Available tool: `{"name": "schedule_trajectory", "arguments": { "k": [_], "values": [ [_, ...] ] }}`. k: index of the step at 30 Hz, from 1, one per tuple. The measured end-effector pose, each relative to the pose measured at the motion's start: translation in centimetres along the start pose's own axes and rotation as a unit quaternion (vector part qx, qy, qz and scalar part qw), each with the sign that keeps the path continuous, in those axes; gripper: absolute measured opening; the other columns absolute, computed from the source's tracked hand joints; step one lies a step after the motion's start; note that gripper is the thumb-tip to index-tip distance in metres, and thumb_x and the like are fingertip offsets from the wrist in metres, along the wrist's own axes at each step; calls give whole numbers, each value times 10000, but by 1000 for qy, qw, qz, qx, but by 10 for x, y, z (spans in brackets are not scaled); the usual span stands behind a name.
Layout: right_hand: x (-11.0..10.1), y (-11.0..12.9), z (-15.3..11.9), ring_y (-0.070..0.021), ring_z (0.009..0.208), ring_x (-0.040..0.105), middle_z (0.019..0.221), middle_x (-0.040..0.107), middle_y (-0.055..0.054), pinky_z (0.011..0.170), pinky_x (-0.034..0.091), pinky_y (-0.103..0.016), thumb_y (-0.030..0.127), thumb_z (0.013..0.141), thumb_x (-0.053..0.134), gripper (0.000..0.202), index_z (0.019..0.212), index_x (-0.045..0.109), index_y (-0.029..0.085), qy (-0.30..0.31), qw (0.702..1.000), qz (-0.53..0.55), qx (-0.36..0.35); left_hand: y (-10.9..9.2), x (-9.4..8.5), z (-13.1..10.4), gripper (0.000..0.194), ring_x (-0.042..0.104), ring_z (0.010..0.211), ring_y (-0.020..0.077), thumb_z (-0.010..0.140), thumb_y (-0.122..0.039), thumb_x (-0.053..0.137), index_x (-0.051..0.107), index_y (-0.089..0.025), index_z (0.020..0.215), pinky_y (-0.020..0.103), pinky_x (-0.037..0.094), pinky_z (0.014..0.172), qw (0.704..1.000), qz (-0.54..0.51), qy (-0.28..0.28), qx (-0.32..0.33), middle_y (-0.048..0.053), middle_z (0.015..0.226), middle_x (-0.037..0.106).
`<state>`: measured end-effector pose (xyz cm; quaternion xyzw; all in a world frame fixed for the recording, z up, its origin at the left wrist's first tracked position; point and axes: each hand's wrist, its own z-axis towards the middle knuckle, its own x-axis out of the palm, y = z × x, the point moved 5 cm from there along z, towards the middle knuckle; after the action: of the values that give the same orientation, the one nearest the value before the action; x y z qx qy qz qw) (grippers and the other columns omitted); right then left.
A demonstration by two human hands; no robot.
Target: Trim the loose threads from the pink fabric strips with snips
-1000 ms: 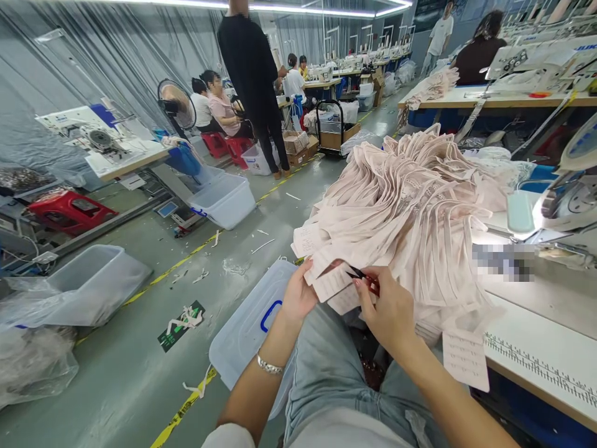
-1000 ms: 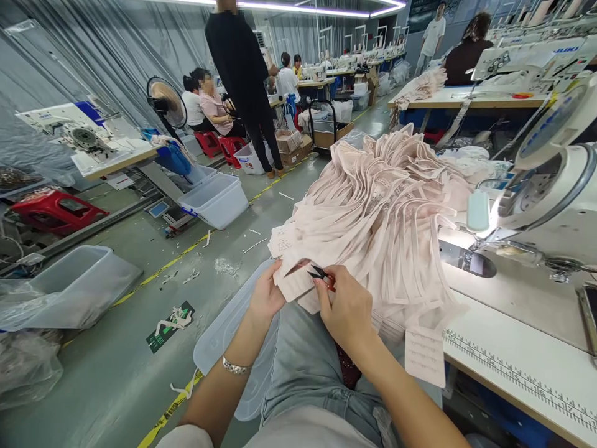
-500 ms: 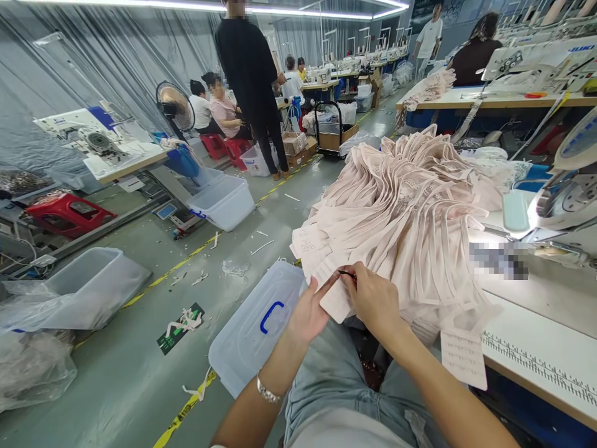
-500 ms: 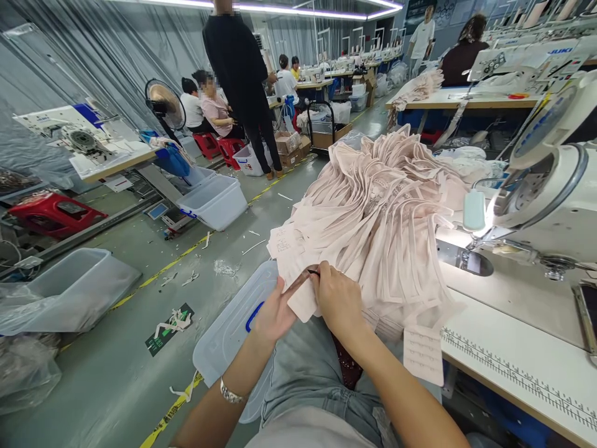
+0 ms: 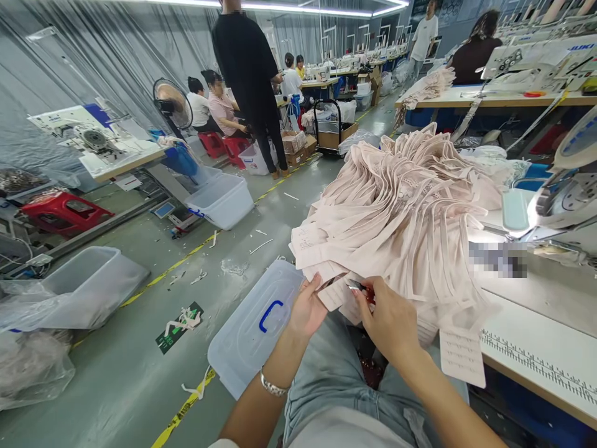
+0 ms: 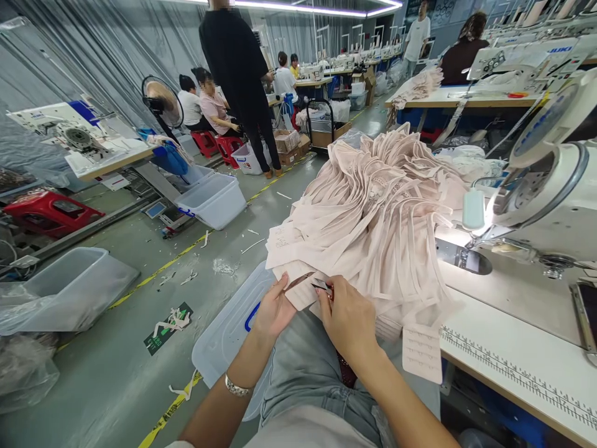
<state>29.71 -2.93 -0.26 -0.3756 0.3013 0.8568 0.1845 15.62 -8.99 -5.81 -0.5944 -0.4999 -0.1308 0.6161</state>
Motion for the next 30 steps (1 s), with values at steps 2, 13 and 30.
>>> {"name": "schedule_trajectory", "arguments": {
  "k": [2,13,30],
  "values": [
    [3,1,0,-151,569,641,683,686,-20,494,327,-242,422,990,381,314,922,577,187,21,1000,-19,-1,4,2,-4,410,560,1255,327,793,-302,753,654,-158,1164,474,429,1080,1000,-11,2,3,120,1226,677],
    [20,-3,11,-161,540,611,642,670,-26,481,236,-256,373,989,373,288,864,565,198,97,991,-93,2,32,-6,-19,424,679,892,226,708,-343,843,706,-161,1065,316,528,765,994,80,24,-65,98,1037,725],
    [0,0,2,-161,555,632,652,674,-20,483,278,-250,407,993,365,323,899,585,190,12,998,-54,-5,12,4,-6,477,563,1249,302,794,-253,735,608,-184,1249,437,437,1059,1000,-23,-6,9,101,1216,683]
  ]
}}
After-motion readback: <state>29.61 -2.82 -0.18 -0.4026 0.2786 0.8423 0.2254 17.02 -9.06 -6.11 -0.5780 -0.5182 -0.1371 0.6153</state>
